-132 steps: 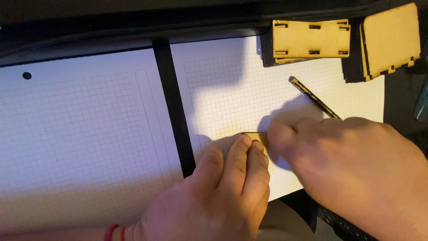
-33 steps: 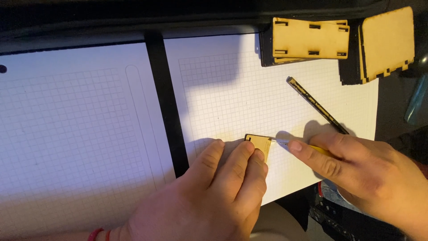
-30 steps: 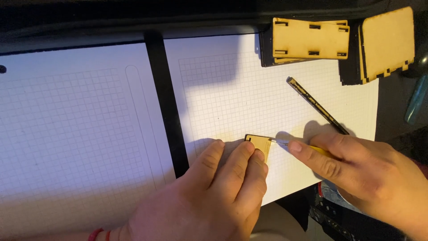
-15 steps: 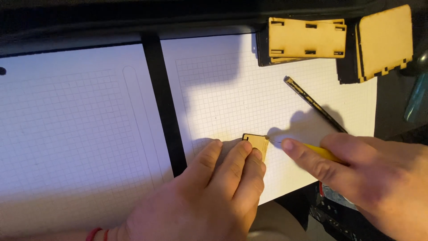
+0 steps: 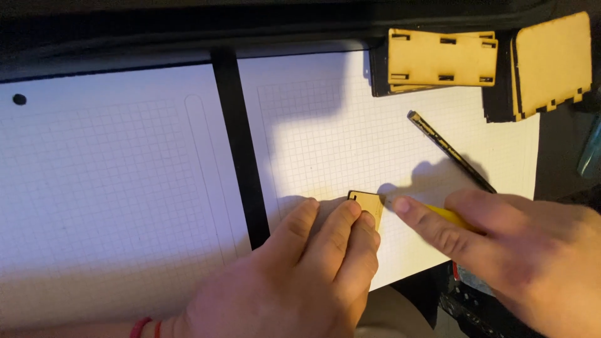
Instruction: The person assembles small wooden pieces, then uses a yellow utility knife to carefully scrape and clean the edges of a rectangular wooden part on a white grid mat. They also use a pencil to mark the piece and briefly interact with a laser cutter machine.
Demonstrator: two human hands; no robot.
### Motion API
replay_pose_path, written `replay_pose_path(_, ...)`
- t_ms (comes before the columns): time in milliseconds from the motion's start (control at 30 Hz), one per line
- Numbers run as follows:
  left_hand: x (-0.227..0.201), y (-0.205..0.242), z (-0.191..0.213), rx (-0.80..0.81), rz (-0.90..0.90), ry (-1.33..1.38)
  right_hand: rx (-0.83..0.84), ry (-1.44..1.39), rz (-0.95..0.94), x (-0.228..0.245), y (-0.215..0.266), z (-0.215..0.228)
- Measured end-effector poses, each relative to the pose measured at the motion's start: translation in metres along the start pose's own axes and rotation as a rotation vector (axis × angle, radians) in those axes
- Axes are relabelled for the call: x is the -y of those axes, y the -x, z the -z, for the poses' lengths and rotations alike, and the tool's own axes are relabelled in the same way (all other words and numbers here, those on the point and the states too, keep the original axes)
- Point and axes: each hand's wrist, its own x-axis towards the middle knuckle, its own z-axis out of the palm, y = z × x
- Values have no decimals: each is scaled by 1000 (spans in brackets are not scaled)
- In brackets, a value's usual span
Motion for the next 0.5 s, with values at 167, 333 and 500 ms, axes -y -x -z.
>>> replay_pose_path(167, 1, -2, 4, -3, -26, -27, 22, 50, -8, 1, 4, 2)
replay_pose_path(333, -1, 4, 0, -47, -38, -49, -52, 36, 28, -1, 2, 3)
replay_pose_path(500, 1, 5, -3, -50, -85, 5, -57, -143, -72, -6, 13, 8)
